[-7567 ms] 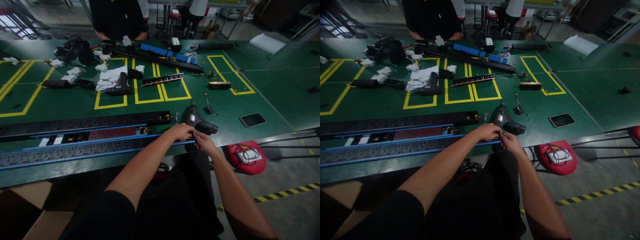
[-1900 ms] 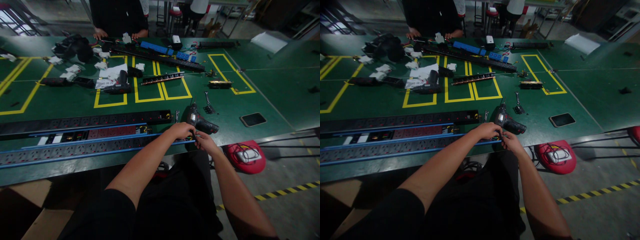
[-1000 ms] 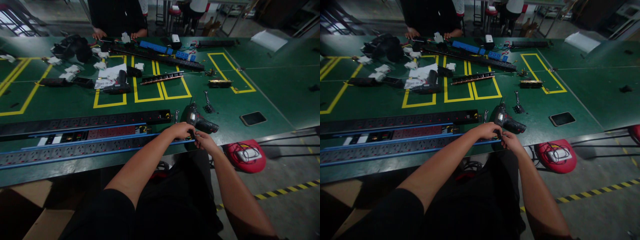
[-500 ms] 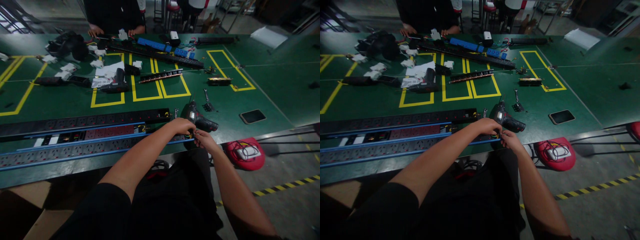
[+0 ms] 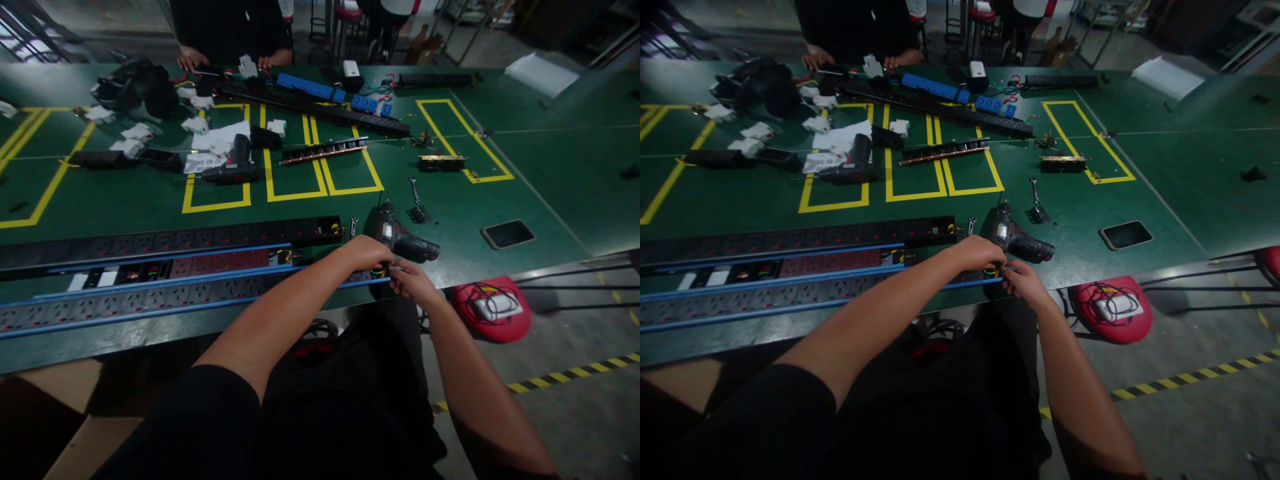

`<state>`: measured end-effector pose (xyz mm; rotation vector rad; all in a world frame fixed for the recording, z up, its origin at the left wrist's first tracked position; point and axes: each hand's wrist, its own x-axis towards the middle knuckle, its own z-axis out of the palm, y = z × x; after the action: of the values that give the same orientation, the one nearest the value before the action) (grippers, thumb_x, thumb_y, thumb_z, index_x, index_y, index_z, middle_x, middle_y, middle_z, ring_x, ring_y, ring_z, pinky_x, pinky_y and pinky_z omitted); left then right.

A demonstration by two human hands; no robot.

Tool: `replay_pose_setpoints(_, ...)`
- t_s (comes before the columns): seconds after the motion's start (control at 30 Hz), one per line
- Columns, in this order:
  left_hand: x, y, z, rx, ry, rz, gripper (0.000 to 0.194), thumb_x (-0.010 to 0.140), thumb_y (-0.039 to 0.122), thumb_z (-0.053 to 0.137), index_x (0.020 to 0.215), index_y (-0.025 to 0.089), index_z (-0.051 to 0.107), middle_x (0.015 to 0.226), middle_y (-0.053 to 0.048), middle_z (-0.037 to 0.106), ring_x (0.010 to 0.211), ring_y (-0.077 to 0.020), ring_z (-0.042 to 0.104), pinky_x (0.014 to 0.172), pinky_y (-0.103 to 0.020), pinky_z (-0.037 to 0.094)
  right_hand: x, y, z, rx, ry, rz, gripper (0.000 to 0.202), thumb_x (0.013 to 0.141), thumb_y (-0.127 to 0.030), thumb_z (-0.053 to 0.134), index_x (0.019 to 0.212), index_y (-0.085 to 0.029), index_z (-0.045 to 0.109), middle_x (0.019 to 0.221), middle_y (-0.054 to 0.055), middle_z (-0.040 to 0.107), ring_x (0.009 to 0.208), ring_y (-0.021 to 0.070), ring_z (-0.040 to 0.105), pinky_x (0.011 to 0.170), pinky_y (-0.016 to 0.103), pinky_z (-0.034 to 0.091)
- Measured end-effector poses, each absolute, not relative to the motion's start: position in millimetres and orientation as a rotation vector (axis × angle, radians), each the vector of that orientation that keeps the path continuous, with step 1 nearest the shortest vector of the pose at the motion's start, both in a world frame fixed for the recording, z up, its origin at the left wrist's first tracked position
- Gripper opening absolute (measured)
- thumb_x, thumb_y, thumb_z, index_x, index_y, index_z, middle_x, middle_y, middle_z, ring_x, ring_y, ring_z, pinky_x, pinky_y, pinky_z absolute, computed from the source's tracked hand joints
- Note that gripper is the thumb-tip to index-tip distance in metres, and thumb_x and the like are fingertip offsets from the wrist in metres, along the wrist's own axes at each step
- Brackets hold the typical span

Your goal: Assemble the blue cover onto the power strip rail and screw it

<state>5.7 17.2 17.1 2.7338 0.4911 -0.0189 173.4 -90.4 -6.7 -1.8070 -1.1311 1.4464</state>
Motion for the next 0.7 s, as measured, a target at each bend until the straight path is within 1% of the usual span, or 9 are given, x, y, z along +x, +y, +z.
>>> replay_pose_setpoints(0.33, 5, 16, 6, 2.661, 0.53, 0.104, 0.022, 0.085, 0.024, 0.055, 0.101, 0.031, 0.069, 0.103, 0.003, 0.072, 0.095, -0.017, 0.064, 0.065, -0.025, 0.039, 173, -90, -8, -1.83, -1.112, 1.452, 0.02, 0.083, -0.036, 0.057, 0.092, -0.019, 0.056, 0.053, -0.005, 0.054, 0.039, 0.0063, 0.048, 0.032, 0.013, 0.024)
replay_pose_setpoints(0.5, 5, 16, 5, 2.653, 0.512, 0.126, 0.022, 0.085, 0.024, 0.056, 0.101, 0.03, 0.069, 0.104, 0.002, 0.072, 0.094, -0.0173, 0.064, 0.064, -0.026, 0.039, 171, -90, -6, -1.833, -1.108, 1.441, 0.022, 0.083, -0.037, 0.057, 0.097, -0.019, 0.056, 0.052, -0.006, 0.054, 0.04, 0.0072, 0.048, 0.032, 0.014, 0.024)
replay_pose_setpoints(0.7, 6, 17, 9, 2.683, 0.49, 0.088, 0.024, 0.084, 0.023, 0.057, 0.103, 0.03, 0.07, 0.103, 0.001, 0.073, 0.092, -0.018, 0.064, 0.063, -0.027, 0.038, 170, -90, -3, -1.842, -1.124, 1.434, 0.021, 0.084, -0.037, 0.056, 0.093, -0.019, 0.056, 0.052, -0.005, 0.054, 0.039, 0.0072, 0.048, 0.032, 0.014, 0.024)
